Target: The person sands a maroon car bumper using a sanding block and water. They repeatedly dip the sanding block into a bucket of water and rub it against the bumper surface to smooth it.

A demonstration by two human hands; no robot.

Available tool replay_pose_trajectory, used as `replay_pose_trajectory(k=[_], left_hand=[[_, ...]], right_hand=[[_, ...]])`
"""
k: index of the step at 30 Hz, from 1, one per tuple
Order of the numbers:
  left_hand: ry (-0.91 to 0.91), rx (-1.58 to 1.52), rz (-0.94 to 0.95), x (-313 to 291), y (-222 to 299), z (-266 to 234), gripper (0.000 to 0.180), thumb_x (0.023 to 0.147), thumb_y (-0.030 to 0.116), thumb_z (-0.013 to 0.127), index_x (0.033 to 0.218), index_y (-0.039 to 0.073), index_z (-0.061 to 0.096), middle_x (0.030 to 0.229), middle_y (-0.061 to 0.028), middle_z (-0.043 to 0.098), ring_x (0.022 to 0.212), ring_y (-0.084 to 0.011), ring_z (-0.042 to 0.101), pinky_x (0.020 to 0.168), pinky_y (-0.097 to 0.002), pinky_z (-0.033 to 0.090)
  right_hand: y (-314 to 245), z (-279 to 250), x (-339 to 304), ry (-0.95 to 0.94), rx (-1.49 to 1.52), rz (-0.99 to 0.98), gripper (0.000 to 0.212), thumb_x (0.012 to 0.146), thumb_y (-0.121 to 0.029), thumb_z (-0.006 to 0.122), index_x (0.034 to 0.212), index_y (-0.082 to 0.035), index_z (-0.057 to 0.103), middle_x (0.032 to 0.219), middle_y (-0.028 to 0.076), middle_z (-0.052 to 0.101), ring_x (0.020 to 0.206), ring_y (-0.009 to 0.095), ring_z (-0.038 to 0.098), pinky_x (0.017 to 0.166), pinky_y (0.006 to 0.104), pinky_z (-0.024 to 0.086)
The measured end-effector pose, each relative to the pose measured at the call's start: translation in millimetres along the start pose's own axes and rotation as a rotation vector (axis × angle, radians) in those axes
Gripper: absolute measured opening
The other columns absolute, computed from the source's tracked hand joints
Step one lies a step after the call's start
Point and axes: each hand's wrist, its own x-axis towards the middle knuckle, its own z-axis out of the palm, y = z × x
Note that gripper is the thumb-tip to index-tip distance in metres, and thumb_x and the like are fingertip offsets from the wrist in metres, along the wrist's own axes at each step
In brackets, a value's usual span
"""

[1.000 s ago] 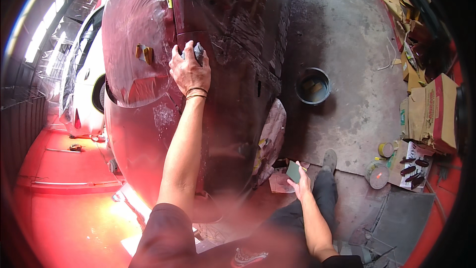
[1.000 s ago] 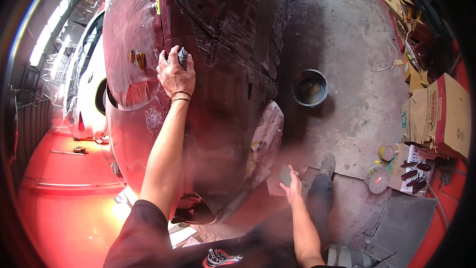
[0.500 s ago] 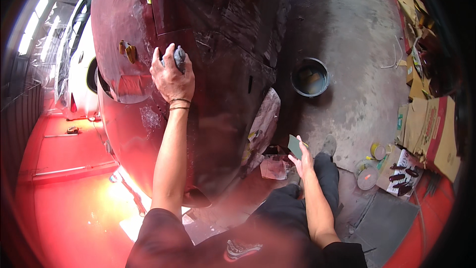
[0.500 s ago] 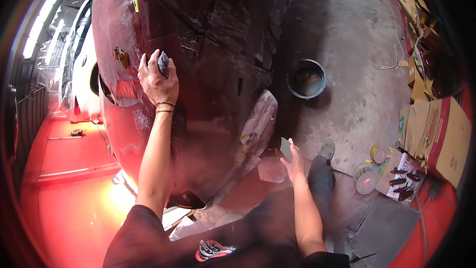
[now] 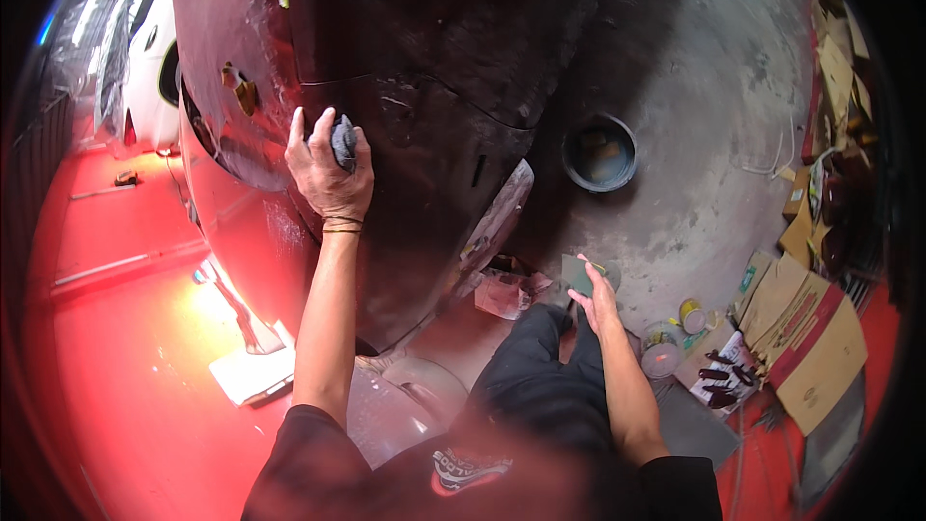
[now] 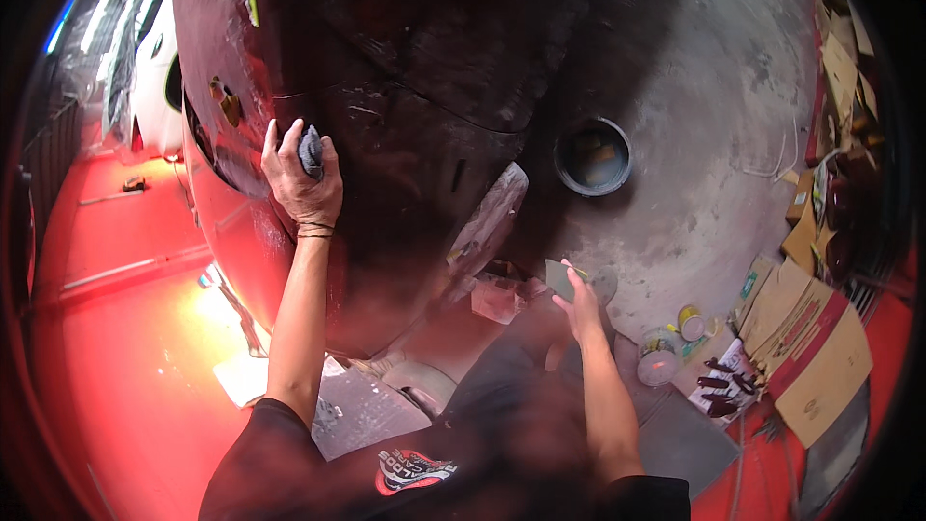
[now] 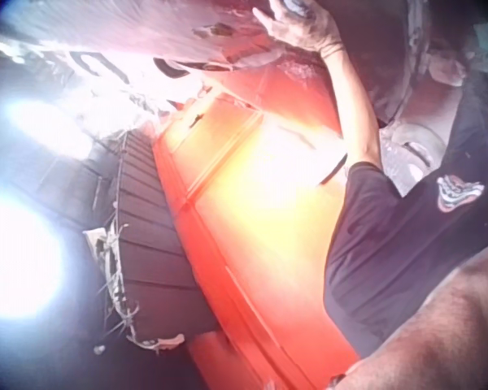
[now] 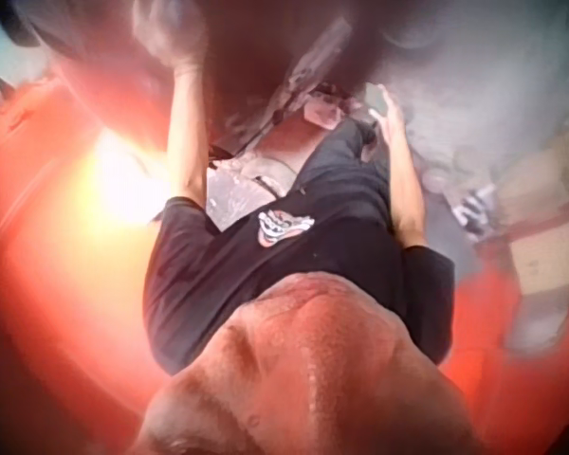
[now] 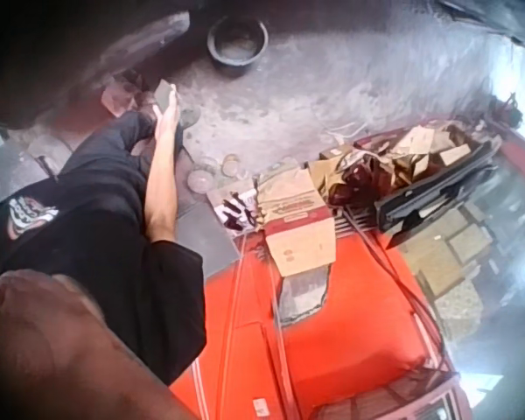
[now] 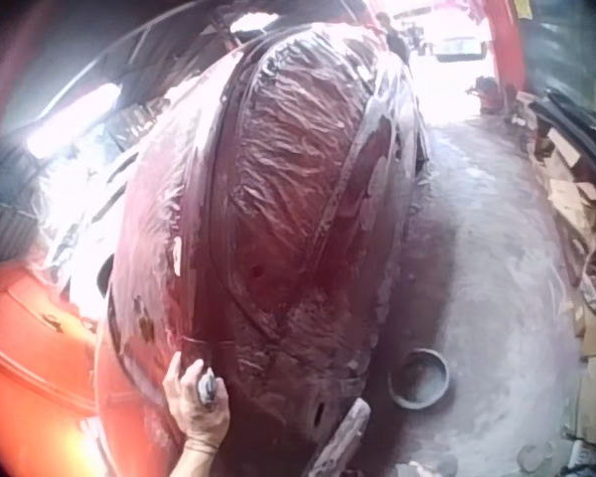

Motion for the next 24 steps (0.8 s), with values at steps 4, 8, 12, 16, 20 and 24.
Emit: replay_pose_trajectory(k=[4, 8, 12, 16, 20, 24], left_hand=[[-0.007, -0.024, -0.035, 0.6, 7.1, -0.4, 0.049, 0.091, 0.023, 0.081, 0.135, 0.011, 0.064, 0.145, -0.023, 0.06, 0.132, -0.041, 0.059, 0.111, -0.05, 0.047], [0.062, -0.024, -0.021, 14.5, 11.8, 4.4, 0.049, 0.092, 0.021, 0.081, 0.135, 0.007, 0.064, 0.137, -0.018, 0.066, 0.129, -0.0378, 0.063, 0.11, -0.0488, 0.048], [0.082, -0.023, -0.102, 6.5, 15.4, 12.6, 0.049, 0.094, 0.021, 0.081, 0.136, 0.005, 0.063, 0.136, -0.0191, 0.065, 0.129, -0.037, 0.062, 0.111, -0.0477, 0.047], [0.113, -0.015, -0.149, -2.8, 15.4, 14.0, 0.045, 0.094, 0.014, 0.08, 0.134, 0.0, 0.064, 0.132, -0.018, 0.067, 0.125, -0.0362, 0.064, 0.111, -0.0465, 0.048], [0.197, 0.003, -0.329, -10.4, 25.3, 29.1, 0.042, 0.096, 0.011, 0.076, 0.134, -0.003, 0.062, 0.128, -0.0186, 0.067, 0.118, -0.0345, 0.066, 0.105, -0.0436, 0.052], [0.295, 0.083, -0.369, -12.9, 23.6, 37.9, 0.039, 0.099, 0.014, 0.073, 0.132, -0.003, 0.061, 0.129, -0.0186, 0.066, 0.114, -0.0289, 0.067, 0.101, -0.04, 0.054]], right_hand=[[-37.3, -14.0, -13.9, -0.003, -0.171, 0.035, 0.056, 0.107, -0.045, 0.058, 0.155, -0.016, 0.057, 0.16, 0.001, 0.051, 0.144, 0.02, 0.048, 0.114, 0.0484, 0.044], [-93.6, -9.3, -7.1, 0.055, -0.371, -0.011, 0.057, 0.106, -0.048, 0.061, 0.153, -0.015, 0.059, 0.156, 0.002, 0.055, 0.141, 0.018, 0.051, 0.109, 0.0419, 0.048], [-141.4, -18.8, 47.3, 0.104, -0.545, -0.047, 0.054, 0.105, -0.048, 0.062, 0.15, -0.018, 0.063, 0.144, 0.002, 0.064, 0.13, 0.017, 0.059, 0.102, 0.0364, 0.05], [-167.7, -28.4, 96.1, 0.148, -0.669, -0.011, 0.052, 0.105, -0.047, 0.063, 0.148, -0.018, 0.064, 0.137, 0.002, 0.068, 0.123, 0.017, 0.062, 0.099, 0.0359, 0.051], [-170.4, -75.2, 195.5, -0.051, -1.076, -0.175, 0.048, 0.109, -0.04, 0.056, 0.147, -0.011, 0.063, 0.149, 0.017, 0.063, 0.141, 0.031, 0.057, 0.12, 0.0391, 0.04], [-183.0, -96.9, 284.3, -0.169, -1.365, -0.312, 0.054, 0.109, -0.037, 0.053, 0.155, -0.008, 0.054, 0.157, 0.02, 0.054, 0.146, 0.034, 0.051, 0.122, 0.0416, 0.037]])
